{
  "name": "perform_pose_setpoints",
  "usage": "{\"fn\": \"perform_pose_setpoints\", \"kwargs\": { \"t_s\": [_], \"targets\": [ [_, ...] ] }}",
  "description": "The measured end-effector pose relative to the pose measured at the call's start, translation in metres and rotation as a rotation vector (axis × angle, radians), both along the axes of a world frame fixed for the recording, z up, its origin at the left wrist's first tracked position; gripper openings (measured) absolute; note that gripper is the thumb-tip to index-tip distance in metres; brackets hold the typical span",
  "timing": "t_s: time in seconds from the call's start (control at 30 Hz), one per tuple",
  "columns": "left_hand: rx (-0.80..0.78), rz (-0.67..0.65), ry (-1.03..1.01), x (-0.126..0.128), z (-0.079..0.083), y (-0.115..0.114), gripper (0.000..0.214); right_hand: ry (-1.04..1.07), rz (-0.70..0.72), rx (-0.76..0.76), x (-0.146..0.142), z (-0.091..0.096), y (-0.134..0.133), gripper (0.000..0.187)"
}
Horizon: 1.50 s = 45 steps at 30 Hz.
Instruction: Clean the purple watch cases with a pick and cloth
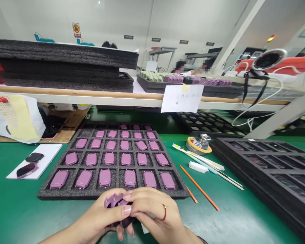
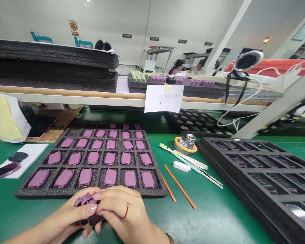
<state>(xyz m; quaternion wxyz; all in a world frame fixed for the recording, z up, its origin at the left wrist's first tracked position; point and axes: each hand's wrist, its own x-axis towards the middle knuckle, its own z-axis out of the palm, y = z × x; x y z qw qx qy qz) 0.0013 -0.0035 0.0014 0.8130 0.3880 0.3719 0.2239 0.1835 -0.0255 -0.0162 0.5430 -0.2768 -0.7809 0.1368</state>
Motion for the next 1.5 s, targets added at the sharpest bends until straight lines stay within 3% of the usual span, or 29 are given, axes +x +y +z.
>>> {"fn": "perform_pose_setpoints", "kwargs": {
  "t_s": [0.1,0.17,0.23,0.33,0.47,0.57,0.67,0.77,0.8,0.87,1.0,1.1,1.23,1.5],
  "targets": [
    [0.082,0.02,0.038,-0.002,-0.004,0.002,0.054,-0.096,-0.031,0.076,0.006,0.001,-0.004,0.02],
    [0.218,0.051,0.097,-0.004,-0.008,0.004,0.046,-0.194,-0.103,0.081,0.021,0.003,-0.005,0.024],
    [0.4,0.106,0.185,-0.005,-0.011,0.007,0.036,-0.301,-0.285,0.011,0.05,0.004,-0.001,0.032],
    [0.611,0.188,0.311,-0.006,-0.015,0.009,0.026,-0.551,-0.712,-0.145,0.116,0.001,0.013,0.033],
    [0.626,0.204,0.313,-0.003,-0.018,0.011,0.025,-0.623,-0.86,-0.209,0.195,-0.01,0.032,0.045],
    [0.618,0.189,0.284,-0.002,-0.018,0.012,0.029,-0.636,-0.855,-0.234,0.21,-0.016,0.039,0.047],
    [0.628,0.175,0.255,-0.003,-0.019,0.012,0.033,-0.598,-0.844,-0.222,0.186,-0.014,0.038,0.037],
    [0.639,0.171,0.222,-0.004,-0.021,0.012,0.036,-0.527,-0.789,-0.18,0.133,-0.001,0.031,0.023],
    [0.649,0.171,0.22,-0.004,-0.021,0.012,0.037,-0.501,-0.722,-0.153,0.112,0.005,0.028,0.02],
    [0.68,0.163,0.228,-0.005,-0.02,0.013,0.037,-0.39,-0.435,-0.091,0.072,0.02,0.022,0.007],
    [0.716,0.144,0.267,-0.005,-0.017,0.014,0.036,-0.278,-0.082,-0.042,0.014,0.035,0.013,0.015],
    [0.677,0.139,0.272,-0.005,-0.018,0.013,0.033,-0.298,-0.033,-0.031,-0.001,0.025,0.014,0.013],
    [0.627,0.128,0.306,-0.003,-0.018,0.013,0.033,-0.301,-0.078,0.014,-0.001,0.009,0.02,0.018],
    [0.608,0.125,0.268,-0.001,-0.015,0.014,0.03,-0.332,-0.122,0.137,0.001,0.012,0.024,0.014]
  ]
}}
